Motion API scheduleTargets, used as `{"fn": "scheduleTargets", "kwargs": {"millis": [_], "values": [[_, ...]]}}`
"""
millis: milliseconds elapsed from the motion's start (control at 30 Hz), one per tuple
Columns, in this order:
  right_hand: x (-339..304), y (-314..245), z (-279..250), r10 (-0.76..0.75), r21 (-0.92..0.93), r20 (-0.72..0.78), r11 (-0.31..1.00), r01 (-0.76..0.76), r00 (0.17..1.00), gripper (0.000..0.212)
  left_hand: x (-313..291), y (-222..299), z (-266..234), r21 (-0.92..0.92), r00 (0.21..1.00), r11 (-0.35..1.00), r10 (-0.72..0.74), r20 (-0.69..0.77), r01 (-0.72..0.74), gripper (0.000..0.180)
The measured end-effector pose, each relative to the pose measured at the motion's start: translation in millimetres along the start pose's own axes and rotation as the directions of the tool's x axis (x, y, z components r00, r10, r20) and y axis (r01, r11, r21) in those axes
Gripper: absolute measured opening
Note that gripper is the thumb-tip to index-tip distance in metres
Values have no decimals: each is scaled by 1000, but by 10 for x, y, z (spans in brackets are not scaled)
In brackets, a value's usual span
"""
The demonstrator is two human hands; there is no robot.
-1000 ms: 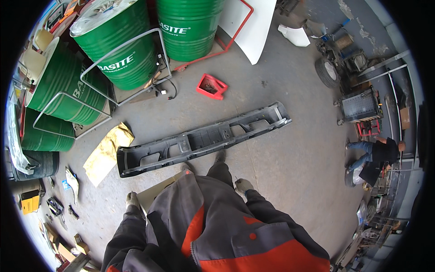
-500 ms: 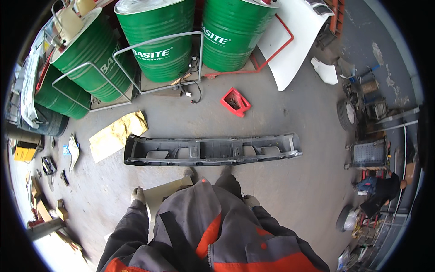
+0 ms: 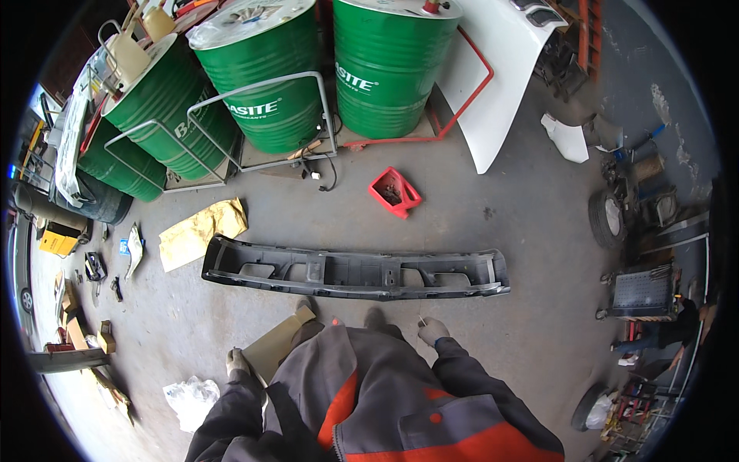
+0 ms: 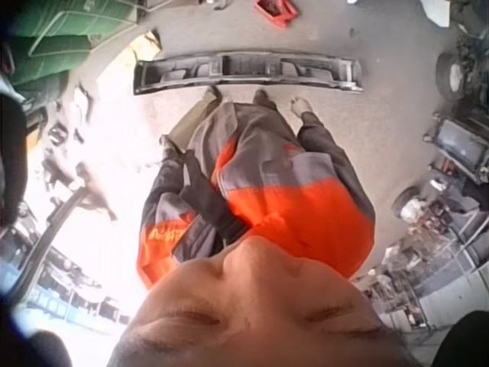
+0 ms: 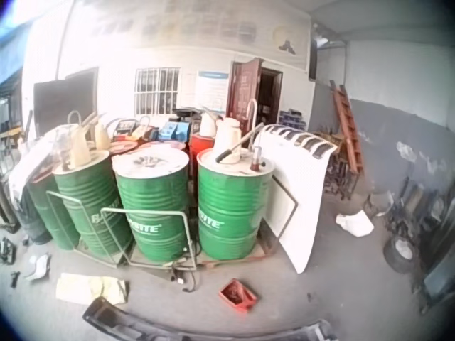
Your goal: The person removes a damaged white plastic bumper cover from a truck, places it on a metal rack, retrieves a cardboard box containing black mechanical parts, and then fits a white bumper beam into the front of the truck.
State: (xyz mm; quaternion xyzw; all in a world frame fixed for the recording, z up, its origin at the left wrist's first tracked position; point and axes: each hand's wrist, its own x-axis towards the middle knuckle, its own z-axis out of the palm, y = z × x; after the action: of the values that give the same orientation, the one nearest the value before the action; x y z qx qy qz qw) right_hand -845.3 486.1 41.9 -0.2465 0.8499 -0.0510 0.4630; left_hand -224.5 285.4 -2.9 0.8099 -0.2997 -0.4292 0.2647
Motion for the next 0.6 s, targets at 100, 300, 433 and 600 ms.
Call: {"fn": "scheduleTargets", "kwargs": {"millis": [100, 300, 433, 600], "values": [[48, 426, -226, 96, 18, 91, 995, -98, 991, 35, -291, 26, 34, -208, 1000, 978, -17, -23, 12, 27], [603, 1639, 151, 42, -190, 132, 982, -17, 990, 28, -677, -171, -560, -267, 997, 963, 2, -81, -24, 22], [590, 1506, 109, -22, -262, 252, 961, 90, 968, 30, -1162, -174, -555, -247, 986, 968, -86, -144, 48, 34], [617, 627, -142, 59, -255, 360, 966, 37, 931, 29, -2147, -167, -658, -307, 955, 947, -172, -243, 93, 39]]}}
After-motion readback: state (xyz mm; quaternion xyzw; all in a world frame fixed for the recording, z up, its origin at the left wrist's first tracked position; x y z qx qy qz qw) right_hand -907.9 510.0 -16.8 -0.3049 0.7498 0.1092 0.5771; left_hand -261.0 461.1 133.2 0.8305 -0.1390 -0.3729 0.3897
